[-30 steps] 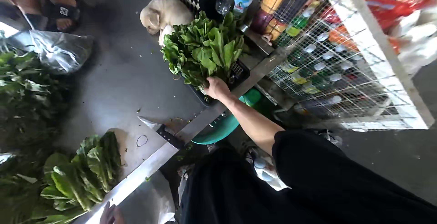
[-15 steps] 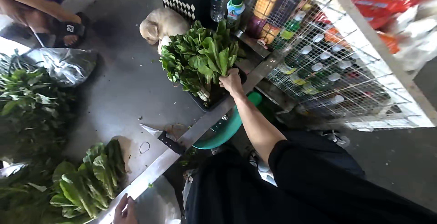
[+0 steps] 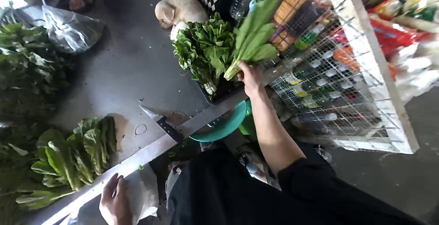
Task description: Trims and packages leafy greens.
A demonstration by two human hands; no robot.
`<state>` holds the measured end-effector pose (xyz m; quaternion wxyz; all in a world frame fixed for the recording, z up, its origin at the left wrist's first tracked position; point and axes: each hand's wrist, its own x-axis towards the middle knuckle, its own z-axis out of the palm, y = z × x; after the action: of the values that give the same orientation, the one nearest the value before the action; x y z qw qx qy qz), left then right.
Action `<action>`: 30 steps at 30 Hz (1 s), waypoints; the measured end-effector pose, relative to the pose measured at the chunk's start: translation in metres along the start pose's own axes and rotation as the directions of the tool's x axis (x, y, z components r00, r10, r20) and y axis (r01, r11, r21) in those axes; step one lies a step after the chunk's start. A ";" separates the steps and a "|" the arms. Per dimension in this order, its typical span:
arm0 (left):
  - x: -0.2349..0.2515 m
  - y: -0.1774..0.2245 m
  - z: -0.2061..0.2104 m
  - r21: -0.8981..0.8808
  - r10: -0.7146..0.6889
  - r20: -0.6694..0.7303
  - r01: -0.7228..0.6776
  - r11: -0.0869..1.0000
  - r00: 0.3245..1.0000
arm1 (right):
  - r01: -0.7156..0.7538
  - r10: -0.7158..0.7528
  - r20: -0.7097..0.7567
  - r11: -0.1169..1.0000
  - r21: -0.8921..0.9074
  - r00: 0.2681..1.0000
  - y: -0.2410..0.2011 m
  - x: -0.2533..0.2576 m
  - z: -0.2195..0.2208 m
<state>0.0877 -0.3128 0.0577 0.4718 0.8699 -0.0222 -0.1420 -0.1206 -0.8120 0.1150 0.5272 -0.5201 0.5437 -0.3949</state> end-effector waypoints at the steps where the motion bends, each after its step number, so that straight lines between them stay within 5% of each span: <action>1: -0.004 0.015 0.006 -0.042 -0.047 0.066 0.050 0.998 0.997 | -0.018 0.006 0.091 0.992 0.126 0.996 -0.014 -0.016 0.000; 3: -0.014 0.059 0.025 -0.166 -0.120 0.238 0.162 0.973 0.964 | -0.088 0.009 0.349 0.974 0.210 0.937 -0.030 -0.049 0.011; 6: -0.025 0.115 0.053 -0.351 -0.097 0.526 0.320 0.880 0.845 | -0.254 0.102 0.693 0.960 0.120 0.714 -0.023 -0.107 0.054; 9: -0.017 0.114 0.067 -0.442 0.075 0.744 0.405 0.800 0.665 | -0.353 0.233 0.837 0.934 -0.051 0.496 -0.003 -0.176 0.106; 11: -0.011 0.095 0.057 -0.495 0.126 0.752 0.429 0.756 0.647 | -0.247 0.243 0.872 0.958 -0.147 0.425 0.010 -0.213 0.135; 15: -0.013 0.042 0.013 -0.506 0.011 0.628 0.397 0.766 0.778 | 0.370 0.166 0.884 0.863 -0.345 0.437 0.033 -0.245 0.162; 18: -0.011 0.000 0.000 -0.549 -0.107 0.530 0.437 0.712 0.841 | 0.660 -0.026 0.934 0.715 -0.232 0.357 0.043 -0.271 0.172; 21: -0.013 -0.033 0.000 -0.544 -0.198 0.467 0.456 0.704 0.862 | 0.771 -0.114 0.967 0.627 -0.108 0.229 0.064 -0.313 0.191; 26: -0.013 -0.056 -0.011 -0.251 -0.178 0.445 0.313 0.916 0.878 | 0.801 -0.032 0.943 0.539 -0.262 0.330 0.107 -0.361 0.208; 28: -0.017 -0.065 -0.020 -0.346 -0.107 0.520 0.323 0.881 0.847 | 0.827 -0.130 0.930 0.511 -0.234 0.344 0.113 -0.370 0.199; 30: -0.017 -0.071 -0.030 -0.542 0.007 0.609 0.409 0.734 0.793 | 0.839 -0.206 0.915 0.504 -0.205 0.347 0.108 -0.376 0.190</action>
<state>0.0729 -0.2457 0.0182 0.6940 0.5634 -0.0130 -0.4481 0.0140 -0.4045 0.0449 0.3133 -0.9403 0.1216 -0.0533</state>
